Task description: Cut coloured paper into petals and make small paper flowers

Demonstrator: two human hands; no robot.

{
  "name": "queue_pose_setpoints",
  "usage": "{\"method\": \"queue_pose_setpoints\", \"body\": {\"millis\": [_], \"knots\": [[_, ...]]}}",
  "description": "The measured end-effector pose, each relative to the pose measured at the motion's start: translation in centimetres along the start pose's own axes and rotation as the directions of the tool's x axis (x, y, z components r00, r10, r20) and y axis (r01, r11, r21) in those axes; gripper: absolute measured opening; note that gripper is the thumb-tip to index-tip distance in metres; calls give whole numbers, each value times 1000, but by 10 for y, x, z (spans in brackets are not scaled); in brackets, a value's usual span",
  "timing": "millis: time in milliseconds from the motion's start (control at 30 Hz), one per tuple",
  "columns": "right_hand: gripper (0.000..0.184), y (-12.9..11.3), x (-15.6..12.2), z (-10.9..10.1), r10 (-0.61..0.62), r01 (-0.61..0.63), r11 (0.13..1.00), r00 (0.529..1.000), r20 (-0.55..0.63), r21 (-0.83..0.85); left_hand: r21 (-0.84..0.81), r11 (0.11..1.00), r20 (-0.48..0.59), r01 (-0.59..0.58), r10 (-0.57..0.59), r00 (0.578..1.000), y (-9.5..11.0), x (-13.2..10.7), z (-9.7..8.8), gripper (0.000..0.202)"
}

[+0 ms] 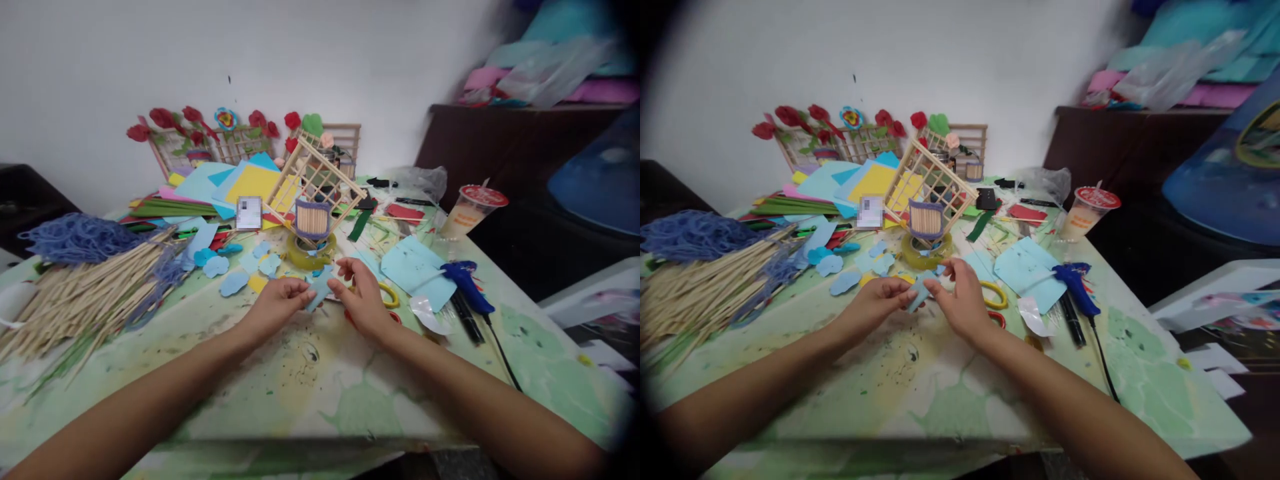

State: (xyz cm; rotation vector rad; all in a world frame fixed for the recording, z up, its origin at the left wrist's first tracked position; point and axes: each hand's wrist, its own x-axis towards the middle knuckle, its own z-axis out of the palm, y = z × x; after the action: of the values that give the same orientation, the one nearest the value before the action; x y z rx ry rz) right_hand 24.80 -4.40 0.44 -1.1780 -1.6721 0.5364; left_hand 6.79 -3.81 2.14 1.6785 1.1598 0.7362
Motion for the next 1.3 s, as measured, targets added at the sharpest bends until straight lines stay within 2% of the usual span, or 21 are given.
{"method": "queue_pose_setpoints", "body": {"millis": [100,167,267,433,600,767,900,1100,1300], "knots": [[30,2,0,2,192,-254,913,958,213,319,-253,964,40,86,-79,996,-1,3,12,28],[32,2,-2,5,252,-352,844,926,280,405,-347,930,74,125,-105,992,-4,2,17,29],[33,0,-3,8,306,-400,815,912,274,420,-416,900,86,134,-107,990,-9,-1,20,30],[33,-7,-5,9,294,-398,802,912,285,446,-485,869,108,98,-52,993,-13,-5,19,30],[29,-11,-7,9,232,-365,834,913,336,415,-323,945,136,55,-11,991,-10,-7,17,29],[32,-7,-8,9,212,-362,850,900,382,383,-231,969,109,86,-62,992,-9,-8,18,29],[32,-4,-7,7,226,-370,880,878,423,297,-172,982,127,79,-58,990,-9,-9,20,28],[40,-3,-3,2,267,-319,930,928,258,185,-114,990,124,79,-65,990,-6,-9,16,34],[45,-2,-2,0,283,-323,932,933,224,163,25,999,80,35,-37,996,-4,-8,11,37]]}}
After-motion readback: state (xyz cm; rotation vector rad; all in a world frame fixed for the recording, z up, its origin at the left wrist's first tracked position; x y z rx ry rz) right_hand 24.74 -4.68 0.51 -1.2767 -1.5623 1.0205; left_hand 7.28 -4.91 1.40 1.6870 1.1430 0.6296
